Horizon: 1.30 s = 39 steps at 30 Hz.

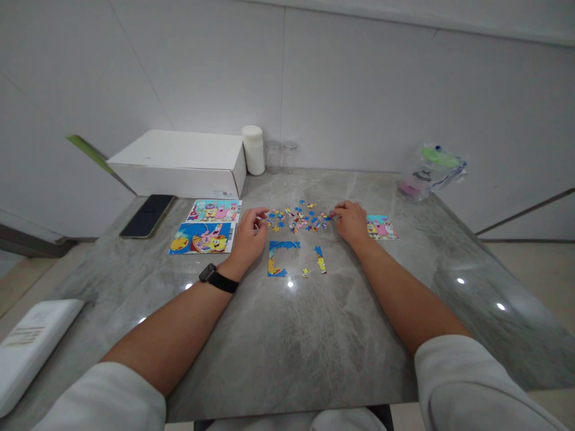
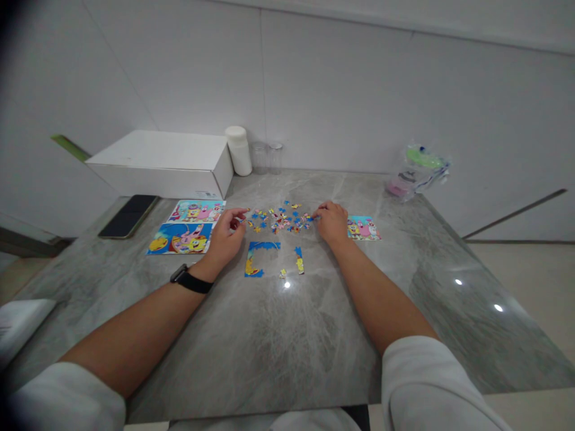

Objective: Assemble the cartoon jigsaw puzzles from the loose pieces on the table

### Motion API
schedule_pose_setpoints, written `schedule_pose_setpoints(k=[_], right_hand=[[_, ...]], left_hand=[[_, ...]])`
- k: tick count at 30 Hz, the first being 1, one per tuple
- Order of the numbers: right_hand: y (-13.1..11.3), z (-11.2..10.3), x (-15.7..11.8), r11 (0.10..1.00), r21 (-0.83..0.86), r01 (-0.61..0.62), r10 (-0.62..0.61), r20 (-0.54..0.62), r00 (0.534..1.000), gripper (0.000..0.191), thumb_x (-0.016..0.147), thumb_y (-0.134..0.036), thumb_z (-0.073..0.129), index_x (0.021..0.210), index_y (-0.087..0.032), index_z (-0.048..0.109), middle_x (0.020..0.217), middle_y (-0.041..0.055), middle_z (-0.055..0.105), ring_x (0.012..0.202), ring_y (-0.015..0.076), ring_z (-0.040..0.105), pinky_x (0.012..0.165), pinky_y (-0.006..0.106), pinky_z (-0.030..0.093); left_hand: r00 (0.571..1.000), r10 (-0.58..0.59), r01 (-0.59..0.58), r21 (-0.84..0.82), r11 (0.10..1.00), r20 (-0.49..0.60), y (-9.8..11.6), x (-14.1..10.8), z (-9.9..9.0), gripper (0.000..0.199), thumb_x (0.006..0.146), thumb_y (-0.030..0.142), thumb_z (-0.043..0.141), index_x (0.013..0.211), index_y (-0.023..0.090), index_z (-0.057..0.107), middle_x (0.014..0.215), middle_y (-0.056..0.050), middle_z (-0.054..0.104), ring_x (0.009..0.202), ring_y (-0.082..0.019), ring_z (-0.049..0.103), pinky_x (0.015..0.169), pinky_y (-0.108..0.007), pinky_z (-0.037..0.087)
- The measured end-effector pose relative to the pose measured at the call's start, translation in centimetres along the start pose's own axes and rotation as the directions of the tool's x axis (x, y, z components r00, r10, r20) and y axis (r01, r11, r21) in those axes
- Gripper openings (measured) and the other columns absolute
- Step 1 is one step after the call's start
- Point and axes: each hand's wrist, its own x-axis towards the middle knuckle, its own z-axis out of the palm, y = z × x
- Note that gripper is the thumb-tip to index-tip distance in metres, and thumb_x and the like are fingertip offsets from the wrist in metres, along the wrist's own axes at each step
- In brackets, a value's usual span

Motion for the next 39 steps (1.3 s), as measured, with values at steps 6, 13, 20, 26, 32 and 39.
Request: schedule_pose_setpoints(k=[6, 13, 20, 26, 32, 39], right_hand=[[-0.4, -0.9, 0.2, 0.997, -0.028, -0.066, 0.068, 0.046, 0.997, 0.034, 0.083, -0.006, 0.056, 0.086, -0.023, 0.085, 0.113, 0.0093, 0.075, 0.107, 0.0269, 0.062, 0.099, 0.041, 0.045], [-1.1, -3.1, 0.6, 0.993, -0.099, -0.057, 0.082, 0.263, 0.961, 0.032, 0.093, -0.021, 0.057, 0.115, -0.021, 0.081, 0.119, 0.0111, 0.074, 0.109, 0.0246, 0.065, 0.097, 0.034, 0.047], [-1.6, -3.7, 0.7, 0.987, -0.159, -0.008, 0.085, 0.484, 0.871, 0.025, 0.092, -0.027, 0.066, 0.112, -0.022, 0.080, 0.114, 0.0113, 0.076, 0.102, 0.0238, 0.069, 0.087, 0.030, 0.048], [-1.4, -4.3, 1.2, 0.992, -0.086, -0.089, 0.117, 0.433, 0.894, 0.014, 0.087, -0.019, 0.068, 0.097, -0.020, 0.077, 0.103, 0.0079, 0.079, 0.093, 0.0204, 0.070, 0.081, 0.028, 0.046], [-2.6, -6.3, 1.5, 0.960, 0.259, -0.107, 0.023, 0.308, 0.951, 0.010, 0.085, -0.018, 0.067, 0.092, -0.020, 0.073, 0.088, 0.0016, 0.077, 0.077, 0.0148, 0.067, 0.073, 0.024, 0.046], [-4.2, -8.7, 1.7, 0.900, 0.428, -0.080, 0.037, 0.109, 0.993, 0.018, 0.087, -0.019, 0.064, 0.100, -0.020, 0.077, 0.088, 0.0019, 0.077, 0.077, 0.0143, 0.066, 0.075, 0.025, 0.049]], left_hand=[[1.000, -0.006, 0.006, 0.013, 1.000, 0.008, 0.0, 0.0, 0.0, 0.035, 0.090, 0.011, 0.056, 0.122, 0.023, 0.066, 0.108, -0.004, 0.066, 0.088, -0.017, 0.060, 0.084, -0.033, 0.051], [1.000, -0.011, 0.010, 0.018, 1.000, 0.022, 0.1, 0.0, -0.1, 0.034, 0.092, 0.014, 0.056, 0.123, 0.023, 0.065, 0.109, -0.004, 0.066, 0.088, -0.017, 0.060, 0.084, -0.033, 0.051], [0.999, 0.011, -0.012, 0.047, 0.999, 0.032, 0.1, 0.0, -0.1, 0.035, 0.092, 0.013, 0.055, 0.124, 0.022, 0.065, 0.110, -0.004, 0.066, 0.089, -0.017, 0.060, 0.085, -0.032, 0.051], [0.963, 0.148, -0.190, 0.176, 0.966, 0.225, 2.1, -0.4, -0.3, 0.032, 0.094, 0.016, 0.055, 0.124, 0.020, 0.066, 0.117, -0.008, 0.067, 0.105, -0.022, 0.063, 0.098, -0.041, 0.051], [0.765, 0.249, -0.446, 0.208, 0.871, 0.595, 8.6, -4.9, 0.9, 0.034, 0.100, 0.026, 0.058, 0.133, 0.024, 0.065, 0.136, -0.011, 0.065, 0.125, -0.029, 0.059, 0.107, -0.050, 0.046], [0.642, 0.246, -0.569, 0.236, 0.788, 0.726, 10.3, -8.7, 2.8, 0.048, 0.100, 0.040, 0.062, 0.144, 0.021, 0.059, 0.148, -0.014, 0.060, 0.134, -0.034, 0.051, 0.119, -0.057, 0.036]])
